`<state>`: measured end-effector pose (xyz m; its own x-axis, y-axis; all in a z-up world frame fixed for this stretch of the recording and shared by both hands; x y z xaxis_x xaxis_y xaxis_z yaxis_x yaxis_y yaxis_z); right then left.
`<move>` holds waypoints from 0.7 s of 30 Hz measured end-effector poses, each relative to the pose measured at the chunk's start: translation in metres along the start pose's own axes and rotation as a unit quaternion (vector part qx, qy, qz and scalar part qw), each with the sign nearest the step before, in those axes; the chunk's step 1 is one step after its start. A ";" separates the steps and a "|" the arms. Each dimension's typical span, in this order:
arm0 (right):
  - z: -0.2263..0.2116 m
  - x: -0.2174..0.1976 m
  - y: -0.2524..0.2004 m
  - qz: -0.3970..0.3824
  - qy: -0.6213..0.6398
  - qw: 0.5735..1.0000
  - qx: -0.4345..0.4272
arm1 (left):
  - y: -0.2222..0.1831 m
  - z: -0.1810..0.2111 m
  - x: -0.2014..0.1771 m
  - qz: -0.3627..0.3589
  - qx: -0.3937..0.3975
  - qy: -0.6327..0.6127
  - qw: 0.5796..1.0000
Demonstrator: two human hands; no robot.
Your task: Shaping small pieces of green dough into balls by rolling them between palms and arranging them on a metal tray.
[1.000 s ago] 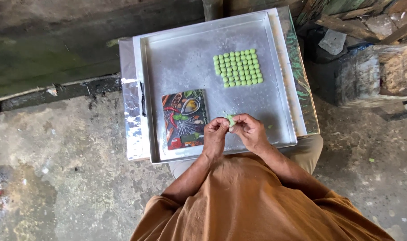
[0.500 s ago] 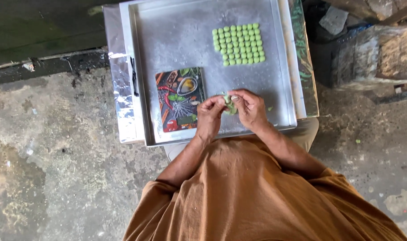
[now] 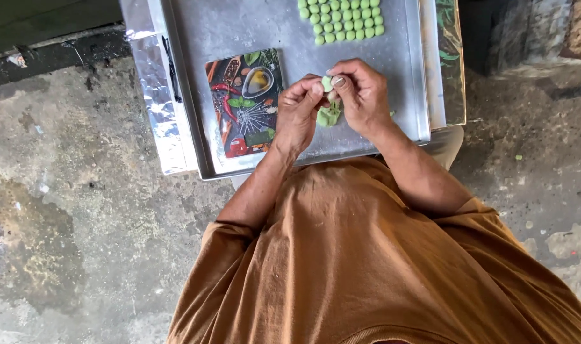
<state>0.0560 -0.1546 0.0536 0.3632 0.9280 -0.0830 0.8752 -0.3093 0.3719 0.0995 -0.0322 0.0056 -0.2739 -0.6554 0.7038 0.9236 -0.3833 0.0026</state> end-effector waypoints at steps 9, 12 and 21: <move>0.010 0.001 -0.002 0.000 -0.058 0.997 0.043 | 0.001 -0.011 -0.004 0.022 0.023 0.117 0.993; 0.015 -0.003 -0.005 0.033 -0.050 0.998 0.037 | 0.001 -0.003 0.002 0.016 0.066 0.128 0.989; 0.012 -0.016 -0.010 0.053 -0.021 0.997 0.054 | 0.004 -0.026 -0.023 0.089 0.047 0.094 0.990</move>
<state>0.0458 -0.1690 0.0399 0.4663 0.8803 -0.0873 0.8596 -0.4276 0.2799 0.1022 -0.0356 -0.0291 -0.1409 -0.8202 0.5545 0.9802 -0.1941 -0.0380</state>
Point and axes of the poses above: each hand's wrist, its own y-axis towards the middle knuckle, its own x-axis out of the palm, z = x × y, the point moved 7 cm from there along y, towards the middle knuckle, and after that the axes turned 7 degrees about z, right-handed, at the moved point
